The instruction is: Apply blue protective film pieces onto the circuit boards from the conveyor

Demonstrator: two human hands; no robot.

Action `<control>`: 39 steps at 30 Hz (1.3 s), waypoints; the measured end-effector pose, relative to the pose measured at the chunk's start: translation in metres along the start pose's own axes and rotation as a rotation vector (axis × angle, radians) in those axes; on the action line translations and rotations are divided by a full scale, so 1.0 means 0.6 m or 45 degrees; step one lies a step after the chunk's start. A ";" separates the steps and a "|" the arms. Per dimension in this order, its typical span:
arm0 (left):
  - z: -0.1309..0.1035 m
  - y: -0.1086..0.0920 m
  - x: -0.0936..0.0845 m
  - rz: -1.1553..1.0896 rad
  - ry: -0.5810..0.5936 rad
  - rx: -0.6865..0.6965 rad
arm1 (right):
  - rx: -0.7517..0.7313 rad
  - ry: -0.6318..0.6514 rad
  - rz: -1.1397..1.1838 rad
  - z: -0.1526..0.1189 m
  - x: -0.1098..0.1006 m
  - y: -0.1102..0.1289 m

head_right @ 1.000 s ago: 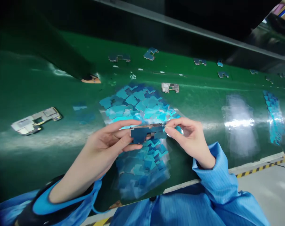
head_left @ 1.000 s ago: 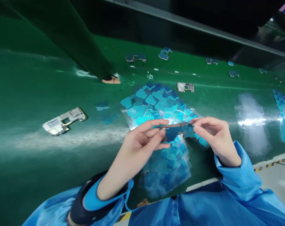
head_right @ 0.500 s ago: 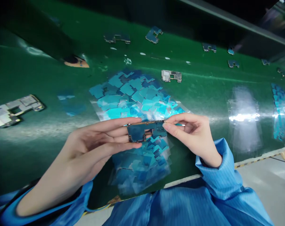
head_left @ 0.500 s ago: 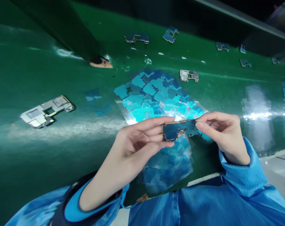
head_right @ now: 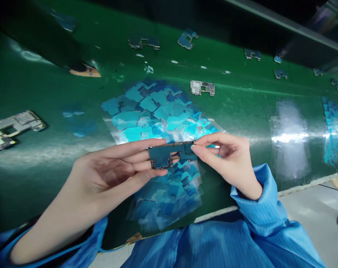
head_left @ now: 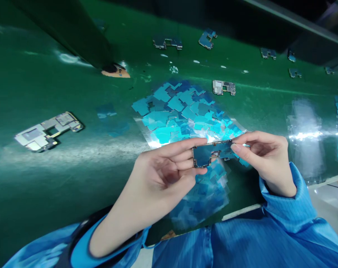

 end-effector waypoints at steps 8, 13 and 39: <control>-0.002 0.002 -0.004 0.089 -0.040 -0.039 | 0.011 -0.011 -0.042 -0.001 0.000 0.001; 0.000 0.001 -0.004 0.077 -0.036 -0.027 | 0.011 -0.005 -0.028 -0.001 0.001 0.001; -0.001 0.002 -0.005 0.146 -0.044 -0.066 | 0.027 -0.012 0.006 -0.002 0.005 0.001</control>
Point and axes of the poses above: each hand's wrist, its own z-axis towards the middle knuckle, its own x-axis out of the palm, y = z × x, the point moved 9 cm from there along z, towards the middle knuckle, and after that the axes turned 2 degrees about y, right-handed, at the moved point
